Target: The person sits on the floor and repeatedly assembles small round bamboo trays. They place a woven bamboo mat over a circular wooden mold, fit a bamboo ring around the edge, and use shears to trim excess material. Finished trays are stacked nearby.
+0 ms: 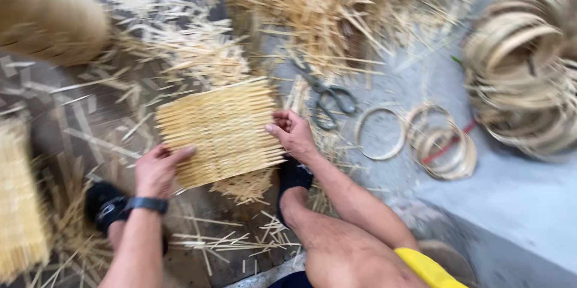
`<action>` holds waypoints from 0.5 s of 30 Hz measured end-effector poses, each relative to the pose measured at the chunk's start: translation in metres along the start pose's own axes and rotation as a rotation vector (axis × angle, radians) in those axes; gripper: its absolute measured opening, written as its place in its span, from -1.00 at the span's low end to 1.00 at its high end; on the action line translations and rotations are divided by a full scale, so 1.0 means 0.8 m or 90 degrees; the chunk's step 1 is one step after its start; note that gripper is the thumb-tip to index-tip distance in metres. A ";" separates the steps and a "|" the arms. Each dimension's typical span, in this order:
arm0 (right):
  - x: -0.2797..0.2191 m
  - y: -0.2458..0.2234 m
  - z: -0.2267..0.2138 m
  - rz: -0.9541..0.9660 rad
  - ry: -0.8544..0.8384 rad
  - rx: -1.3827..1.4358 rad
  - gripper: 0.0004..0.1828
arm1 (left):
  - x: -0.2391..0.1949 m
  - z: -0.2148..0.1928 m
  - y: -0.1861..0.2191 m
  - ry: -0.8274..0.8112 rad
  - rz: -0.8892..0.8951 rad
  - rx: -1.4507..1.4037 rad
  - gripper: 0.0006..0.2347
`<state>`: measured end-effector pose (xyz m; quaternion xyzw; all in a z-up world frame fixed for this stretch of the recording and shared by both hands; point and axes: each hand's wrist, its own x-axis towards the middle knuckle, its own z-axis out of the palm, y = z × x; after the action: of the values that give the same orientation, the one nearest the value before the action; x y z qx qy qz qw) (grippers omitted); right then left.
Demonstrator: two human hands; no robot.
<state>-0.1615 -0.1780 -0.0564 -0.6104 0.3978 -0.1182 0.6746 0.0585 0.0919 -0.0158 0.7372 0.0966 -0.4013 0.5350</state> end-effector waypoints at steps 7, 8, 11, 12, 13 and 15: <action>-0.033 0.068 -0.215 0.036 0.361 -0.405 -0.56 | -0.004 0.000 0.004 0.002 0.037 -0.003 -0.44; -0.046 0.082 -0.237 0.042 0.355 -0.524 -0.52 | -0.007 -0.001 0.007 0.015 0.046 0.009 -0.36; -0.059 0.127 -0.263 0.044 0.297 -0.604 -0.44 | -0.022 0.000 0.018 0.116 0.145 0.134 -0.26; -0.059 0.138 -0.264 0.057 0.308 -0.564 -0.48 | -0.031 0.000 0.024 0.159 0.190 0.193 -0.25; -0.053 0.143 -0.260 0.068 0.320 -0.523 -0.52 | -0.042 0.003 0.030 0.194 0.257 0.267 -0.28; -0.032 0.140 -0.252 0.066 0.344 -0.489 -0.63 | -0.067 0.015 0.046 0.260 0.393 0.414 -0.34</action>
<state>-0.3519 -0.2831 -0.1364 -0.7424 0.6041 -0.0833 0.2774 0.0382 0.0821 0.0466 0.9238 -0.1541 -0.0806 0.3412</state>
